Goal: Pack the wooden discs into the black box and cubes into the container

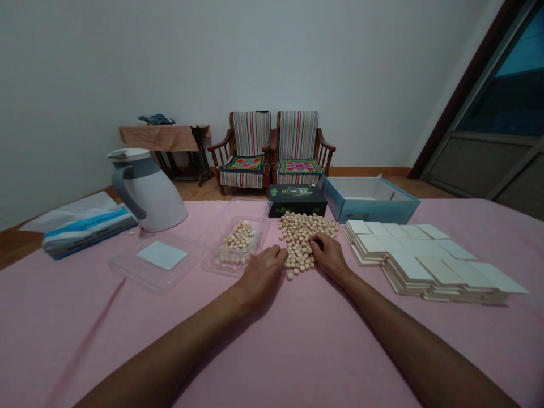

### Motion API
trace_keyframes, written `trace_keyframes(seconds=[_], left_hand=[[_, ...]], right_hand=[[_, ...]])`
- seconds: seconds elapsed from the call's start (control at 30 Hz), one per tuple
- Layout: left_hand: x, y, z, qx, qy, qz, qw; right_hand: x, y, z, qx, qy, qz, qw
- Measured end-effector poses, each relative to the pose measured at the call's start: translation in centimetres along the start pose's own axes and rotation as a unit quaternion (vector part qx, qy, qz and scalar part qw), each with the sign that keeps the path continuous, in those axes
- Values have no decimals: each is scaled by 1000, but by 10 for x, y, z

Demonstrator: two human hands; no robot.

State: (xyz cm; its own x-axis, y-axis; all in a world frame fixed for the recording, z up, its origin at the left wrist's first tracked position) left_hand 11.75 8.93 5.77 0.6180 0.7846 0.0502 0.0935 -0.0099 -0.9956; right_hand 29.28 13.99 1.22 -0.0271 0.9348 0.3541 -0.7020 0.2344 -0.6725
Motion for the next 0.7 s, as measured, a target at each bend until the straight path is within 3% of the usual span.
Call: trace_keyframes(seconds=[0.1,0.2,0.3,0.37,0.43,0.53,0.7], left_hand=[[-6,-31,2,13,29,-70,997],[-15,-72,19,45,-18,-182,982],[-19,-88,27,66,-41,-228,971],[-15,-75,20,49,-9,-189,981],[-8,-49,8,38,28,-107,993],[-1,-9,-1,31,21,-7,999],[2,18,6,-12,-14,9,1000]], right_hand=[[0,0,0,1,-4,0,1000],[0,0,1,4,-4,-3,1000],[0,0,1,7,-3,-4,1000],[0,0,1,7,-3,-4,1000],[0,0,0,7,-2,-4,1000],[0,1,0,7,-4,-1,1000],[0,0,0,7,-2,1,1000]])
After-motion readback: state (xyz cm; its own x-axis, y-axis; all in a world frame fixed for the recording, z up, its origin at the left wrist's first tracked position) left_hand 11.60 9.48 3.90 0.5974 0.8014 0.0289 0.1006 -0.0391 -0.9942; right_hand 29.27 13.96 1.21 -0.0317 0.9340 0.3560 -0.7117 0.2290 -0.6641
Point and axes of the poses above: each hand's wrist, its own x-axis towards the middle knuckle, its own y-axis out of the palm, z = x × y, the point moved 7 cm from there along x, towards the middle knuckle, and after that the axes turned 11 degrees about z, right-handed, at the moved point
